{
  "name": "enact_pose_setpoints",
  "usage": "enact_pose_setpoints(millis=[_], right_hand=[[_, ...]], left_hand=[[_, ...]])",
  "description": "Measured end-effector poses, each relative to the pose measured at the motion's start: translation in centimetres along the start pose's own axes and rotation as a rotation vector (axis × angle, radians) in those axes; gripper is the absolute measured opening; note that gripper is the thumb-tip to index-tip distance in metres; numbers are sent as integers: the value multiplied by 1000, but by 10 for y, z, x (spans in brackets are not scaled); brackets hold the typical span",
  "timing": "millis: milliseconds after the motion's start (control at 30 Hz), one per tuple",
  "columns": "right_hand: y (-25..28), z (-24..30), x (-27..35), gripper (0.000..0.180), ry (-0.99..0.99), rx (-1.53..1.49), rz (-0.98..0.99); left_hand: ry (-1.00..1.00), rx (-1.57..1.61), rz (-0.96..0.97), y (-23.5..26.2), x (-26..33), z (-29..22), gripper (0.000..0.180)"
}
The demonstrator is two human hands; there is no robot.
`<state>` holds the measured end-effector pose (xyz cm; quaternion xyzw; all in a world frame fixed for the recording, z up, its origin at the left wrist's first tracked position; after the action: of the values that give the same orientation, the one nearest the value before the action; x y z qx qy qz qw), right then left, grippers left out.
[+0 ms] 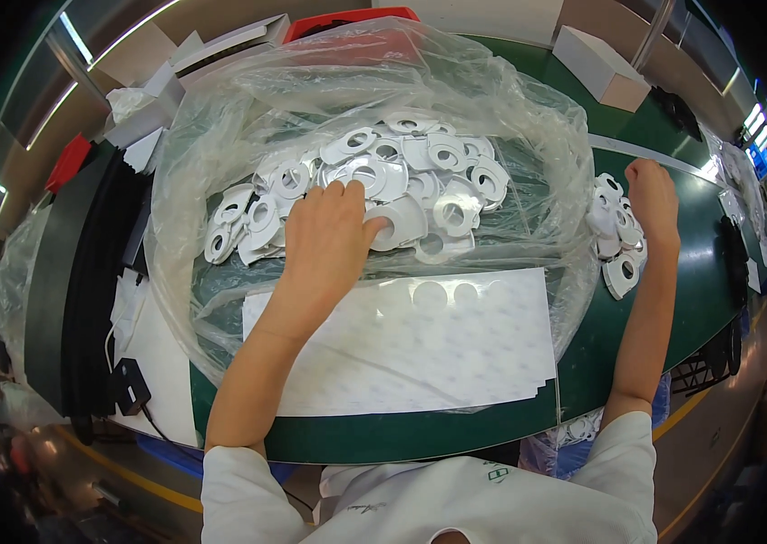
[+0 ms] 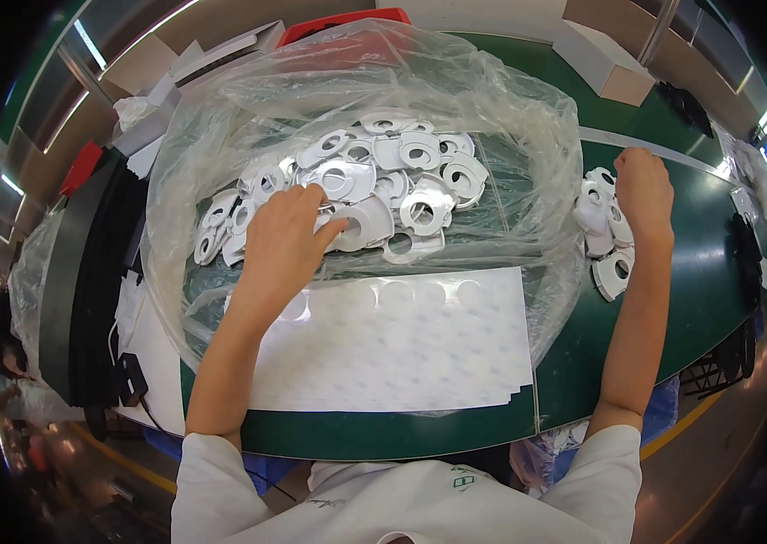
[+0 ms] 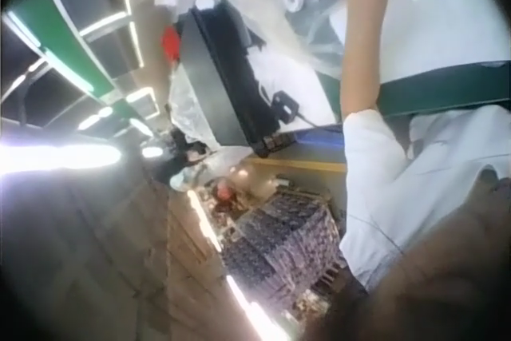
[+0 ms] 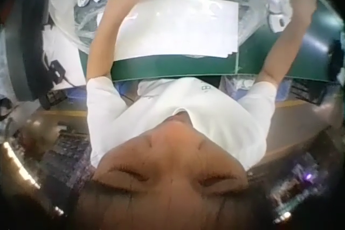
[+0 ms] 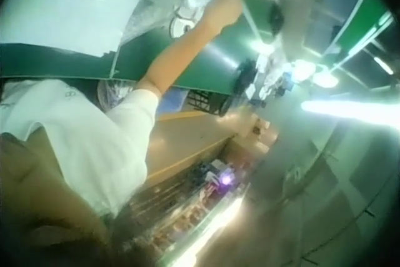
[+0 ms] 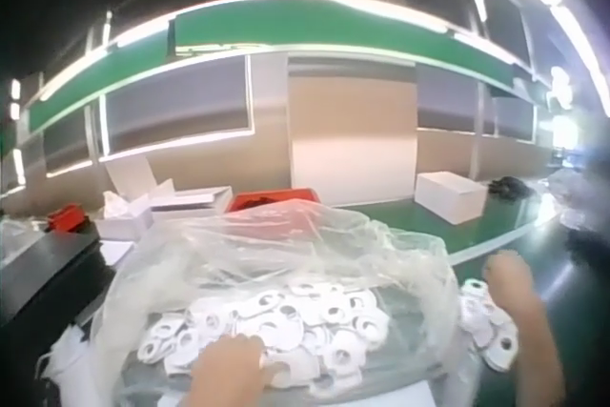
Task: The person peels circular adhesive labels from a sheet and applies them by hand to white circular components.
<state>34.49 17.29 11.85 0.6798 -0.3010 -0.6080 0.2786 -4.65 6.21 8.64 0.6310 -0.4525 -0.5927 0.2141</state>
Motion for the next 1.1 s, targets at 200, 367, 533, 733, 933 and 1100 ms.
enact_pose_setpoints(millis=[200, 367, 533, 733, 933, 1100], right_hand=[[37, 155, 38, 9, 248, -828, 133], [50, 239, 119, 14, 520, -1029, 605], [39, 238, 123, 31, 502, -884, 652], [26, 239, 114, 35, 444, -927, 925], [20, 240, 117, 43, 509, -969, 898], [21, 240, 120, 44, 535, -958, 806]], left_hand=[[97, -117, 143, -31, 15, 20, 28], [211, 126, 76, -11, 0, 13, 21], [370, 892, -1, 2, -7, 2, 9], [981, 1897, 152, -18, 14, -22, 24], [1071, 2290, 357, -44, 25, -38, 26], [957, 2152, 272, -76, 35, -41, 14]])
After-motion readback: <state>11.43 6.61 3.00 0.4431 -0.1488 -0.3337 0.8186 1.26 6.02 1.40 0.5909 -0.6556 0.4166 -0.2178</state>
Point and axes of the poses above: each hand's wrist, its own x-axis away from the middle knuckle, its own y-axis out of the back of the hand, z = x × y, the point moved 6 cm from there along -x, towards the middle knuckle, and after that the axes turned 8 degrees about -z, right-handed, at the moved point
